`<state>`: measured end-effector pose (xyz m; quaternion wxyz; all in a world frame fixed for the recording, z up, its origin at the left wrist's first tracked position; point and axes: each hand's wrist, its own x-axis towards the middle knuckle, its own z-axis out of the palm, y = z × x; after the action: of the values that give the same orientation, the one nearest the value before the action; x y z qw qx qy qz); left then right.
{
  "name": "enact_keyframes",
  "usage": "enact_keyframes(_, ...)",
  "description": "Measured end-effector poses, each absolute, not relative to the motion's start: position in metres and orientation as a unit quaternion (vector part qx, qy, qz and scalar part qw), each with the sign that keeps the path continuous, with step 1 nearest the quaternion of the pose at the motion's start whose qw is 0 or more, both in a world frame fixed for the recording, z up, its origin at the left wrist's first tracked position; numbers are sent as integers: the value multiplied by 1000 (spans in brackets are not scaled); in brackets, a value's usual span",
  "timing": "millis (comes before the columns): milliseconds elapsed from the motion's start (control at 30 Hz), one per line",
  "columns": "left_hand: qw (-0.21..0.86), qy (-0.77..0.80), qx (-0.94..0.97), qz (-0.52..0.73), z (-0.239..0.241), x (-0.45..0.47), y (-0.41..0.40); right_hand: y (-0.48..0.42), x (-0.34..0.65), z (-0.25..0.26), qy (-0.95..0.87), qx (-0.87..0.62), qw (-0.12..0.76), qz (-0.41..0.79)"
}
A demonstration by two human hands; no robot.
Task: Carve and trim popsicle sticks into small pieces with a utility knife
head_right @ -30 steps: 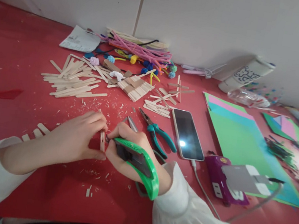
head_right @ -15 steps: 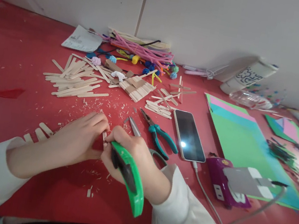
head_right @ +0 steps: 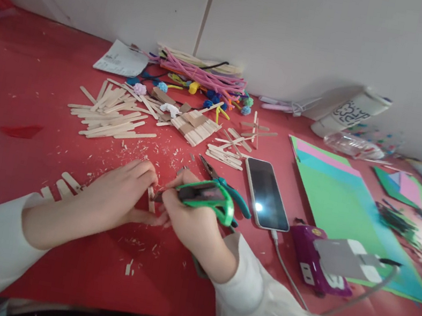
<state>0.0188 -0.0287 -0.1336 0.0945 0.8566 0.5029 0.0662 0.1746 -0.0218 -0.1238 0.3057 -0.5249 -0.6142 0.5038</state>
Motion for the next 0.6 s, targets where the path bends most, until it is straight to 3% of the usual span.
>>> enact_keyframes(100,88,513,852,55,-135,19,-29,-15,176,-131,-515,-533,327,586)
enact_keyframes(233,86,518,849,53,-136,19,-29,-11,177,-131,-498,-531,328,602)
enact_keyframes(600,104,518,849,32,-131,19,-29,-20,189,-124,-724,-474,293,408)
